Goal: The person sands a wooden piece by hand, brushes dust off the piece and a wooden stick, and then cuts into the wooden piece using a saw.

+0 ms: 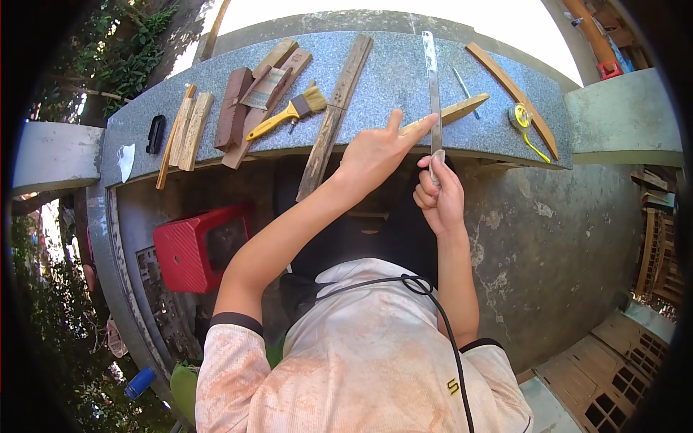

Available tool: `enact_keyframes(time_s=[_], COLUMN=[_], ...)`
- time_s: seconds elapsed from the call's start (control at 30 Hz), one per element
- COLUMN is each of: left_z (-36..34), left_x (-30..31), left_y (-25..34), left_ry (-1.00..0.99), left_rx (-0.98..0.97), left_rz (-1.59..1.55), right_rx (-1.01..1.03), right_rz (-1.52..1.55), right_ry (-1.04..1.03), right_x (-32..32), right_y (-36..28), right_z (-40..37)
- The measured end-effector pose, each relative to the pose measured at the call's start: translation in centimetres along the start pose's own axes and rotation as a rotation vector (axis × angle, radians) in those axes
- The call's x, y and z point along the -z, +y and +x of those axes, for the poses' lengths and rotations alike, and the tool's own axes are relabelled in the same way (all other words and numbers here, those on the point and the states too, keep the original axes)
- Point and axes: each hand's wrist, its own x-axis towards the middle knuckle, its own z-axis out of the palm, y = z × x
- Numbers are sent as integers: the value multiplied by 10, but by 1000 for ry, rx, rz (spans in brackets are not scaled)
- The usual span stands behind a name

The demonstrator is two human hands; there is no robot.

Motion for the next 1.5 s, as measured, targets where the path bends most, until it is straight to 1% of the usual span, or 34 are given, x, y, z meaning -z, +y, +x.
enact_keyframes(time_s=[0.23,0.33,0.67,0.77,0.83,0.87,0.93,0.97,1.07,1.17,1.37,1.5], left_z=[3,4,6,7,6,7,10,9,9,9,10,10], left_x=[0,2,-2,-2,-8,-11,-11,-12,-12,-13,-11,-11], left_y=[-5,-5,-6,-6,-7,-9,-13,-13,-12,-13,-12,-11], left_ry=[6,-31,-60,-37,12,-19,-81,-58,-4,10,7,3], left_rx=[-3,-2,20,9,36,34,29,23,5,1,28,42], left_rz=[-35,-53,-69,-61,-91,-93,-101,-104,-115,-126,-126,-141], right_rx=[-7,-5,32,68,148,188,345,424,518,570,612,570], right_rz=[-54,-67,-172,-273,-468,-566,-839,-977,-1228,-1272,-1395,-1406], right_ry=[16,23,77,135,202,236,299,331,392,375,367,385], right_x=[0,0,-2,-6,-2,0,0,0,-10,-10,-10,-17], right_y=[-5,-5,-1,1,6,9,13,14,9,11,9,5], right_z=[0,-1,-5,-7,-6,-5,-6,-7,-11,-9,-2,0])
